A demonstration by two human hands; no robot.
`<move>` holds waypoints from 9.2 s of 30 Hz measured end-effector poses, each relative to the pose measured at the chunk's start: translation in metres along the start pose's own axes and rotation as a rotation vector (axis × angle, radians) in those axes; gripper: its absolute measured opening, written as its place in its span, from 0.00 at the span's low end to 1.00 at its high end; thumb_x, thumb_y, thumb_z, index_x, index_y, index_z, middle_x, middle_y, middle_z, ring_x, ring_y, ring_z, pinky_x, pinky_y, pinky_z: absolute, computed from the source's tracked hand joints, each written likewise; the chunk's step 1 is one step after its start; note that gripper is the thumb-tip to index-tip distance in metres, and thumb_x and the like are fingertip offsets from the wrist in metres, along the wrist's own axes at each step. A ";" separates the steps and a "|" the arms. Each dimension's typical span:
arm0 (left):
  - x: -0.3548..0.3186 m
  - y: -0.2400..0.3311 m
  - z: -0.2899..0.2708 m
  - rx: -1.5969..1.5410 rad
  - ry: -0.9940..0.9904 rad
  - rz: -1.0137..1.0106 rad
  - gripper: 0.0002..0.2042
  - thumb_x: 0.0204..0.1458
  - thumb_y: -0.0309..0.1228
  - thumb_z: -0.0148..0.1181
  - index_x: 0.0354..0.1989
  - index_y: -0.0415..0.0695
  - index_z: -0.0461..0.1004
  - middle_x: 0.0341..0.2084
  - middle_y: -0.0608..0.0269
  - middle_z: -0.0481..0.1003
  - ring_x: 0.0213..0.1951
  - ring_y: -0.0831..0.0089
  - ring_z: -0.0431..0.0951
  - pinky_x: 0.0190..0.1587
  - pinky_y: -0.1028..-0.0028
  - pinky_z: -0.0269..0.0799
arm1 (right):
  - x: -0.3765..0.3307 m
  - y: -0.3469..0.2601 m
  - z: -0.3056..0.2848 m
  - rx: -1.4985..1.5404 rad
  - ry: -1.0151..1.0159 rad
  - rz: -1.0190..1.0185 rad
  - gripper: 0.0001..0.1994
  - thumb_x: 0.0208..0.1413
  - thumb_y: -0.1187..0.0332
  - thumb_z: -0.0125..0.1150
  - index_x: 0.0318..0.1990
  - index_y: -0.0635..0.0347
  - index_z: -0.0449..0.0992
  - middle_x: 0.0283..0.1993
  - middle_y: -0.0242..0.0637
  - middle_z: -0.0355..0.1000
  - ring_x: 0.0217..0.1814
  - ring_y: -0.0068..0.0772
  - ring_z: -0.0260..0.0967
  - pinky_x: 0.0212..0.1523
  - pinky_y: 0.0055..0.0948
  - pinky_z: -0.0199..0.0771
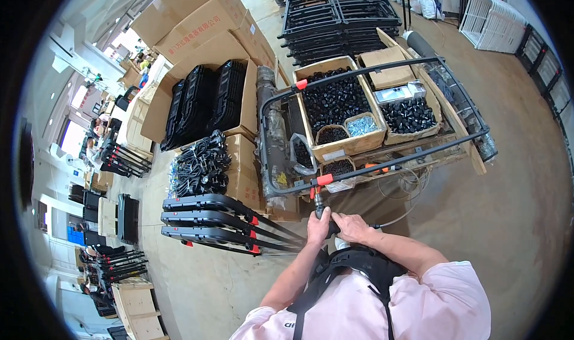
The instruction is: Assemble components of outdoor equipment by attaching housings and securing them with screws using an electric screwdriver.
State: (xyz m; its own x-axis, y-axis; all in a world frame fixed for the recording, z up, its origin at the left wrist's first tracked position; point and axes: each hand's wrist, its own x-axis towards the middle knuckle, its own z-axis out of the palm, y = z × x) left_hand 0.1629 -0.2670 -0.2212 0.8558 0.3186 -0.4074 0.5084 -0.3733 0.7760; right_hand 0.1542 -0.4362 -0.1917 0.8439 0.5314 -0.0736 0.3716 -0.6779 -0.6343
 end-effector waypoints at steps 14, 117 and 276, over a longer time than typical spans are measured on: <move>-0.008 0.001 -0.003 -0.019 -0.034 -0.023 0.27 0.61 0.53 0.66 0.47 0.35 0.78 0.38 0.49 0.82 0.41 0.62 0.81 0.48 0.59 0.76 | -0.004 -0.004 0.006 -0.020 -0.020 -0.027 0.26 0.45 0.69 0.73 0.53 0.62 0.71 0.50 0.52 0.69 0.55 0.59 0.74 0.52 0.52 0.80; 0.031 0.202 0.087 0.157 -0.717 0.839 0.12 0.65 0.36 0.60 0.49 0.41 0.82 0.45 0.49 0.82 0.47 0.52 0.83 0.50 0.61 0.78 | -0.133 0.192 -0.128 -0.005 0.599 0.933 0.32 0.46 0.65 0.69 0.62 0.61 0.72 0.56 0.55 0.73 0.57 0.63 0.74 0.58 0.54 0.77; 0.338 0.599 0.632 0.102 -0.606 0.865 0.16 0.58 0.39 0.69 0.54 0.55 0.82 0.47 0.63 0.79 0.47 0.65 0.82 0.54 0.65 0.77 | -0.159 0.404 -0.451 -0.402 0.414 1.228 0.17 0.61 0.57 0.65 0.45 0.63 0.75 0.33 0.54 0.80 0.40 0.61 0.80 0.44 0.55 0.79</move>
State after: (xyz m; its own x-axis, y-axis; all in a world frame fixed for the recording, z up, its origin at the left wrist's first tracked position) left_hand 0.8170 -0.9329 -0.1986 0.8203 -0.5675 0.0705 -0.3150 -0.3455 0.8840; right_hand 0.3443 -1.0239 -0.0895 0.7367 -0.6606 -0.1447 -0.6726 -0.7379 -0.0557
